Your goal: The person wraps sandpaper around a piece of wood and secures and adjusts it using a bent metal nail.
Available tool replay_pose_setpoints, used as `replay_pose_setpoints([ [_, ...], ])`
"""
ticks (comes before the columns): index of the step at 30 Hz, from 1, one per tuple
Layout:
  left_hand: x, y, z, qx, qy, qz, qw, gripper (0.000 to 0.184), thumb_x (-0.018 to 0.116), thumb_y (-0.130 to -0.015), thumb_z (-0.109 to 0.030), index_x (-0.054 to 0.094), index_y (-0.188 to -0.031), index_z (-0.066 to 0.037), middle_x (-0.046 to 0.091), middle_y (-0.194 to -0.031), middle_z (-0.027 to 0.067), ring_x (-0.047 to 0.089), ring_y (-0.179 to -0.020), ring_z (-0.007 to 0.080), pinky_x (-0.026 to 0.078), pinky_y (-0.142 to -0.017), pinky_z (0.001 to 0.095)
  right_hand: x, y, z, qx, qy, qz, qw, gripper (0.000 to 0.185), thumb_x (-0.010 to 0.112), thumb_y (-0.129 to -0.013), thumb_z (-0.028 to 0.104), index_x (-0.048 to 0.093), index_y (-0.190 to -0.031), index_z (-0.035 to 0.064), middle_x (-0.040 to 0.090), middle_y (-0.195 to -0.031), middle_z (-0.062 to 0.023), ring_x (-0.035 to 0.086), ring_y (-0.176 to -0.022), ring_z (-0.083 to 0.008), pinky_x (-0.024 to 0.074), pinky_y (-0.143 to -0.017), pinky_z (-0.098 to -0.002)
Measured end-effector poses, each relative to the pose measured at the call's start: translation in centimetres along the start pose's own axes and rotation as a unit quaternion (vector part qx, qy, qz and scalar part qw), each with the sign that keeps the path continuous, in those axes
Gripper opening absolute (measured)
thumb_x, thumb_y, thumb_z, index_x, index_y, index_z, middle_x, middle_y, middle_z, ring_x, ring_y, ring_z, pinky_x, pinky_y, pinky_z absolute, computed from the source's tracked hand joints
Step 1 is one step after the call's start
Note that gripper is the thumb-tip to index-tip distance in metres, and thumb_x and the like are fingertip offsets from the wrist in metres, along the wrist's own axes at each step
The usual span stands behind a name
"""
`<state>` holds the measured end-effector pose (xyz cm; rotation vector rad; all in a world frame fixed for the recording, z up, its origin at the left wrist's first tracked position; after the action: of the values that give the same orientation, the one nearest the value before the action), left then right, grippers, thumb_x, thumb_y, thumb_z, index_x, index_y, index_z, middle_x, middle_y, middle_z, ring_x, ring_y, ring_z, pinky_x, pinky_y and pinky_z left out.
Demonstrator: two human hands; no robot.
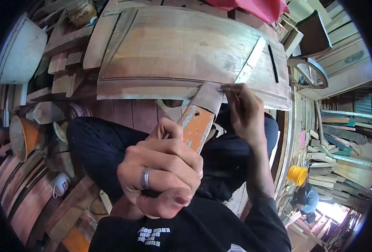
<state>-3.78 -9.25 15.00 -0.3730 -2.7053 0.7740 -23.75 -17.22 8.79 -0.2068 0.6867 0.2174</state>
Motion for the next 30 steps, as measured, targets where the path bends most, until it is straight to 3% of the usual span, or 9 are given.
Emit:
replay_pose_setpoints([
  [2, 0.0, 0.0, 0.0, 0.003, -0.014, -0.002, 1.000, 0.016, 0.070, -0.077, -0.015, 0.065, -0.062, -0.011, 0.067, -0.064, -0.0011, 0.069, -0.064, 0.0178, 0.037, -0.073, 0.0371, 0.3, -0.1, -1.2, 0.059, -0.029, -0.005, 0.998, 0.017, 0.062, -0.095, -0.005, 0.065, -0.111, -0.0010, 0.072, -0.088, -0.0133, 0.075, -0.081, -0.0197, 0.0549, -0.066, -0.0309],
  [6, -0.3, 0.0, 0.0, 0.004, -0.004, 0.000, 1.000, 0.016, 0.070, -0.077, -0.015, 0.066, -0.062, -0.011, 0.067, -0.063, -0.0012, 0.068, -0.064, 0.0176, 0.037, -0.073, 0.0374, 0.5, 1.2, 2.1, -0.072, -0.048, -0.015, 0.996, 0.020, 0.058, -0.094, -0.007, 0.065, -0.111, 0.0000, 0.071, -0.085, -0.0128, 0.074, -0.083, -0.0198, 0.0545, -0.066, -0.0309],
  [10, 0.1, -0.1, 0.0, -0.004, -0.010, 0.004, 1.000, 0.016, 0.070, -0.077, -0.015, 0.066, -0.062, -0.011, 0.066, -0.063, -0.0014, 0.068, -0.064, 0.0180, 0.037, -0.073, 0.0378, 0.0, -0.8, -1.4, 0.023, 0.002, -0.020, 1.000, 0.014, 0.056, -0.098, -0.006, 0.062, -0.109, -0.0009, 0.071, -0.084, -0.0175, 0.072, -0.062, -0.0218, 0.0531, -0.056, -0.0318],
  [15, -0.5, -0.1, 0.2, 0.002, 0.002, -0.005, 1.000, 0.016, 0.070, -0.077, -0.014, 0.066, -0.062, -0.011, 0.066, -0.063, -0.0015, 0.068, -0.064, 0.0178, 0.037, -0.074, 0.0378, 0.0, 1.1, 3.9, -0.132, 0.007, 0.009, 0.991, 0.015, 0.059, -0.095, -0.005, 0.062, -0.109, -0.0006, 0.070, -0.086, -0.0177, 0.074, -0.070, -0.0285, 0.0555, -0.063, -0.0348],
  [19, 0.1, -0.2, -0.1, 0.007, -0.010, 0.000, 1.000, 0.016, 0.069, -0.077, -0.013, 0.065, -0.063, -0.010, 0.065, -0.063, -0.0013, 0.067, -0.063, 0.0177, 0.036, -0.073, 0.0378, 0.0, -0.8, -0.9, -0.022, 0.028, -0.032, 0.999, 0.020, 0.062, -0.094, -0.003, 0.065, -0.114, 0.0003, 0.071, -0.088, -0.0158, 0.072, -0.076, -0.0271, 0.0549, -0.069, -0.0338],
  [23, -0.4, -0.2, 0.0, 0.012, 0.009, -0.003, 1.000, 0.015, 0.069, -0.076, -0.012, 0.065, -0.063, -0.009, 0.066, -0.063, -0.0013, 0.067, -0.063, 0.0177, 0.035, -0.072, 0.0375, 0.4, 1.4, 3.0, -0.138, -0.012, -0.022, 0.990, 0.019, 0.060, -0.095, -0.003, 0.065, -0.112, 0.0028, 0.071, -0.088, -0.0154, 0.073, -0.076, -0.0256, 0.0548, -0.068, -0.0330],
  [26, 0.2, -0.2, -0.2, 0.007, -0.011, 0.004, 1.000, 0.014, 0.070, -0.075, -0.012, 0.064, -0.063, -0.009, 0.065, -0.063, -0.0013, 0.067, -0.063, 0.0182, 0.035, -0.072, 0.0376, 0.0, 0.0, 0.0, -0.010, 0.015, 0.038, 0.999, 0.018, 0.062, -0.094, -0.003, 0.066, -0.111, 0.0021, 0.071, -0.091, -0.0167, 0.073, -0.079, -0.0265, 0.0547, -0.070, -0.0337],
  [27, 0.4, -0.2, -0.2, 0.011, -0.010, 0.003, 1.000, 0.014, 0.070, -0.075, -0.012, 0.064, -0.063, -0.009, 0.065, -0.063, -0.0013, 0.067, -0.063, 0.0182, 0.035, -0.072, 0.0376, -0.2, -1.1, -0.4, -0.068, 0.028, -0.044, 0.996, 0.016, 0.062, -0.095, -0.002, 0.066, -0.110, 0.0007, 0.071, -0.090, -0.0177, 0.072, -0.078, -0.0270, 0.0539, -0.070, -0.0336],
  [30, 0.5, -0.1, -0.3, 0.013, -0.026, 0.014, 0.999, 0.014, 0.069, -0.075, -0.012, 0.064, -0.063, -0.008, 0.065, -0.063, -0.0009, 0.068, -0.063, 0.0189, 0.035, -0.071, 0.0377, -1.0, 0.0, -1.8, -0.004, 0.035, -0.009, 0.999, 0.014, 0.061, -0.097, -0.001, 0.065, -0.111, -0.0010, 0.071, -0.089, -0.0156, 0.069, -0.078, -0.0237, 0.0527, -0.070, -0.0318],
])
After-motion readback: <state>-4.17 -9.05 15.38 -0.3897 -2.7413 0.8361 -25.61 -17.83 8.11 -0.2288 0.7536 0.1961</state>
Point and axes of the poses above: each hand's wrist, its own y-axis away from the middle knuckle, its own x-axis out of the palm, z = x × y, the point moved 8 cm from there along -y, towards the middle knuckle
